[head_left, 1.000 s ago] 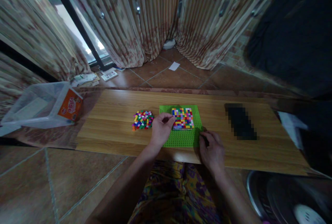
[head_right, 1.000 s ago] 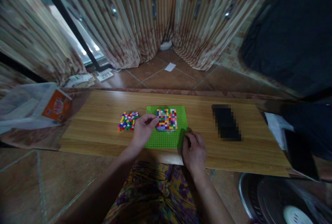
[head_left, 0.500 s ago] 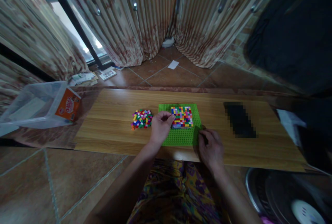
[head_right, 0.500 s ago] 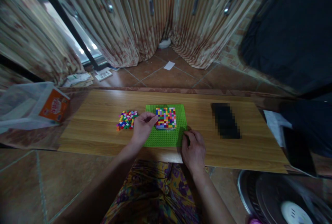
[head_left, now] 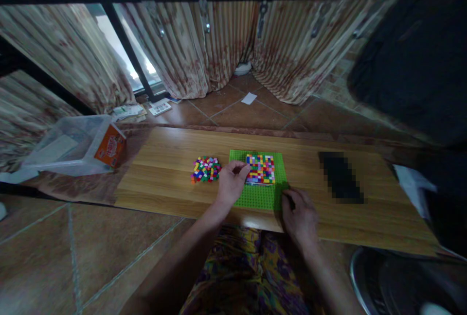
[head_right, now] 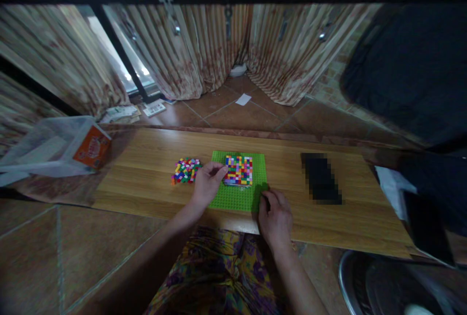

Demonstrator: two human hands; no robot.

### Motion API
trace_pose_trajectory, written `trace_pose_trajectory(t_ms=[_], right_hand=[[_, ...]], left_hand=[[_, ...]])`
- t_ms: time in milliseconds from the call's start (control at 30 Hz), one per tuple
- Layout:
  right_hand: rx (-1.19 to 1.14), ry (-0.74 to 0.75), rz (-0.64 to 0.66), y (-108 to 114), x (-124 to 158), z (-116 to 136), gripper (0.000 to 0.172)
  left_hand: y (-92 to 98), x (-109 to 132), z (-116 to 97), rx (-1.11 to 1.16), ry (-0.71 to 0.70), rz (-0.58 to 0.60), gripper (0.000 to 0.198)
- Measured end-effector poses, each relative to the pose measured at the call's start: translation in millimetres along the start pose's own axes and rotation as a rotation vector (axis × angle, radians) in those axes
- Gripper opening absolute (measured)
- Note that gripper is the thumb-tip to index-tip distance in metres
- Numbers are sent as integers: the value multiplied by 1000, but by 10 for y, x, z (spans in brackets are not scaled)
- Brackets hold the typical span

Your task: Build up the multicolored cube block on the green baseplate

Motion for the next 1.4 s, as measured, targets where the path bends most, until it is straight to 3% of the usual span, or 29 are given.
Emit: trace_pose_trajectory(t_ms=[133, 300, 433, 567, 667, 800, 1000, 1200, 1400], right_hand=[[14, -15, 6, -2, 15, -13, 32], [2, -13, 13, 10, 15, -23, 33], [9, -3, -8, 21, 9, -16, 33], [12, 4, -15, 30, 8, -8, 33], [17, 6, -4, 30, 8, -11, 34], [12, 12, -3, 21, 8, -23, 34], [17, 2, -7, -3, 8, -28, 33], [-5, -5, -5, -10, 2, -10, 29], [-24, -11, -6, -3, -3, 14, 28]], left_hand=[[203, 199, 18, -194, -42, -24, 20], [777, 456, 119, -532, -89, -144, 16], [1186, 596, 156, -726, 7, -254, 15], [1332, 659, 176, -922, 96, -291, 17], [1320, 648, 198, -1038, 106, -267, 18], [1299, 617, 205, -1032, 106, -219, 14], [1223, 616, 144, -705, 76, -209, 7], [737, 527, -40, -350, -74, -55, 3], [300, 301, -165, -272, -173, 59, 8]])
Point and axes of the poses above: each hand's wrist, its own x-axis away from the middle knuckle, its own y-axis out of the back of the hand, z = x × y, the point moved 2 cm from there along -x, towards the middle knuckle, and after that the axes turned 11 degrees about z, right-handed, at the moved point
